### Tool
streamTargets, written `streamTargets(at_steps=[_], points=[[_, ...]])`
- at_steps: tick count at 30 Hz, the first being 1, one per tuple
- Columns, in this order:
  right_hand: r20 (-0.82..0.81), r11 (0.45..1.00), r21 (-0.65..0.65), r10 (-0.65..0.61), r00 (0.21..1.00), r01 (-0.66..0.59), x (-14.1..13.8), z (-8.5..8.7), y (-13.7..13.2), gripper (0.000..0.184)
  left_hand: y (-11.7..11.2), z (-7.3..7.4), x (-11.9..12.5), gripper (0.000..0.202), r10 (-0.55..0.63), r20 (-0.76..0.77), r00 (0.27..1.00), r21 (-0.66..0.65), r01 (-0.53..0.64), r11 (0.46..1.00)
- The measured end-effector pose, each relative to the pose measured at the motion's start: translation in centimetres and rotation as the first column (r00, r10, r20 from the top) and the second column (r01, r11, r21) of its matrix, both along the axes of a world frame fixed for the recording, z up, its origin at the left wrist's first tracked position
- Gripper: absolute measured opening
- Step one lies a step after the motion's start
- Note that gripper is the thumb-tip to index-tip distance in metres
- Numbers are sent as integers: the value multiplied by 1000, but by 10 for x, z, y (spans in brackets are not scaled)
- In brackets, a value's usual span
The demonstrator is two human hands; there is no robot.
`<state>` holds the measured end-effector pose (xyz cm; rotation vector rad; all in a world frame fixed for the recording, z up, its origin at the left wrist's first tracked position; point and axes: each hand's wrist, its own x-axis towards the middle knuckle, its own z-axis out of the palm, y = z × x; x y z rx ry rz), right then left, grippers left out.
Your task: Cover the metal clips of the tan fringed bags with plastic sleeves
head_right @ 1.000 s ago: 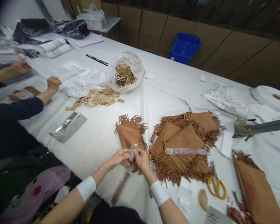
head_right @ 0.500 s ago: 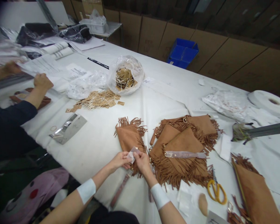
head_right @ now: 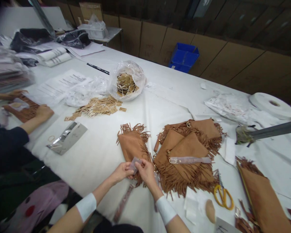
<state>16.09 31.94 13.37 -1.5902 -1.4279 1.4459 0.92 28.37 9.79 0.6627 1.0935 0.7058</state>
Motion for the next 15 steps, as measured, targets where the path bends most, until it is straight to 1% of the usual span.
streamTargets(at_steps=[7, 12, 14, 15], points=[[11, 1000, 5, 0, 1000, 0, 1, 4, 4, 47, 2, 0, -2, 32, 10, 32, 999, -17, -10, 1000], [61, 999, 29, 27, 998, -28, 0, 8, 7, 44, 3, 5, -3, 40, 39, 48, 998, -51, -37, 998], [88, 999, 45, 25, 996, -29, -1, 11, 3, 42, 1, 7, -5, 47, 64, 44, 997, -74, -60, 995], [115, 996, 76, 33, 993, -41, -2, 14, -1, 39, -3, 9, -7, 52, 88, 34, 996, -88, -84, 993]])
